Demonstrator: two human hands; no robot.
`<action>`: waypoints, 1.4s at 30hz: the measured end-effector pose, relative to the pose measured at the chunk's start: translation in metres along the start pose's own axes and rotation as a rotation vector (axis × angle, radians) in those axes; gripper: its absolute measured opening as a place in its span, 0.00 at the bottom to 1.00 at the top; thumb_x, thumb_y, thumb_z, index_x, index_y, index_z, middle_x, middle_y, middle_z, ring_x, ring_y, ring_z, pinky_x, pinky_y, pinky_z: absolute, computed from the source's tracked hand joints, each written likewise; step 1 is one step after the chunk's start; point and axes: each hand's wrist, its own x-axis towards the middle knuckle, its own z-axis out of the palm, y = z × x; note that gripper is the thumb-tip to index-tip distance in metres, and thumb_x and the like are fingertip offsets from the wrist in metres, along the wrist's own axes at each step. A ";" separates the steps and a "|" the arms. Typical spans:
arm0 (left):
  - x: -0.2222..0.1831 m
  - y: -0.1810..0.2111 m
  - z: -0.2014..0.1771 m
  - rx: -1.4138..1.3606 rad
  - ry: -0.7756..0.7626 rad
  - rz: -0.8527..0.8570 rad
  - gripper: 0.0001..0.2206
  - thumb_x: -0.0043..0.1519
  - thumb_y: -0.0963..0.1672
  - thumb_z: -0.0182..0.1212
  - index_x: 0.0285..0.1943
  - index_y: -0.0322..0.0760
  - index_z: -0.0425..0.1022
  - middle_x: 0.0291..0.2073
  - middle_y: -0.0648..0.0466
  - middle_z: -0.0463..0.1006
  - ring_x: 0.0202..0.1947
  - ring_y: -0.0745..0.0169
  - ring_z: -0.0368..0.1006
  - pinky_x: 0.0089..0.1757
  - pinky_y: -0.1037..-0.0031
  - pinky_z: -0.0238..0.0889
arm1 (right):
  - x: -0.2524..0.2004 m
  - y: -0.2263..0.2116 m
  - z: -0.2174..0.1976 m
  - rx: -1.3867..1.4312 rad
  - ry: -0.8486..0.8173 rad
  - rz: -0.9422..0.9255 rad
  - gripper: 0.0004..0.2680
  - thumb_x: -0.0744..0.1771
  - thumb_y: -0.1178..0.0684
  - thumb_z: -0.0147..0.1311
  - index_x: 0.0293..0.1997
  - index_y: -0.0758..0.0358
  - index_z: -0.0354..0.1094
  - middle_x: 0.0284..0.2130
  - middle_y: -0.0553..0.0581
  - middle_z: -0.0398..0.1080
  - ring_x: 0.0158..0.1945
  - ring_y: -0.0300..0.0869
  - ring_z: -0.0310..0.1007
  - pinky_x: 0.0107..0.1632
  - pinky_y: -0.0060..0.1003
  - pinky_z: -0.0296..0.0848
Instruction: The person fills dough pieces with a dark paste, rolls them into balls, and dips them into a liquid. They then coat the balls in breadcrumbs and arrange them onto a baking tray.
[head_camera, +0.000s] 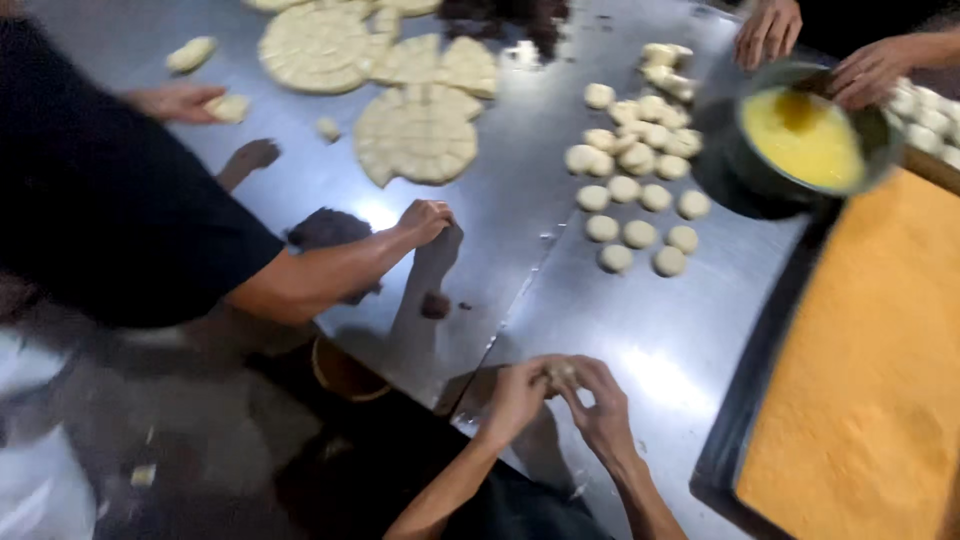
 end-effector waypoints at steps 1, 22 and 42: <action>-0.006 0.005 0.000 0.198 0.020 0.072 0.12 0.65 0.35 0.50 0.48 0.28 0.81 0.36 0.40 0.83 0.37 0.52 0.81 0.42 0.68 0.73 | 0.004 0.000 0.004 0.001 0.006 -0.025 0.16 0.62 0.61 0.63 0.55 0.65 0.72 0.51 0.63 0.73 0.49 0.48 0.77 0.45 0.38 0.79; -0.032 -0.011 -0.020 -0.994 -0.104 0.046 0.27 0.73 0.54 0.53 0.67 0.26 0.68 0.54 0.48 0.75 0.55 0.58 0.72 0.58 0.67 0.67 | 0.051 0.083 0.025 0.401 -0.455 0.020 0.09 0.62 0.64 0.63 0.44 0.73 0.74 0.44 0.65 0.76 0.53 0.46 0.77 0.54 0.42 0.81; -0.055 -0.015 0.025 -0.789 -0.246 -0.179 0.22 0.70 0.52 0.55 0.62 0.27 0.72 0.46 0.53 0.74 0.47 0.64 0.72 0.55 0.70 0.70 | -0.046 -0.015 -0.030 -0.084 -0.149 -0.191 0.06 0.64 0.62 0.62 0.42 0.63 0.75 0.41 0.56 0.75 0.42 0.41 0.78 0.43 0.35 0.78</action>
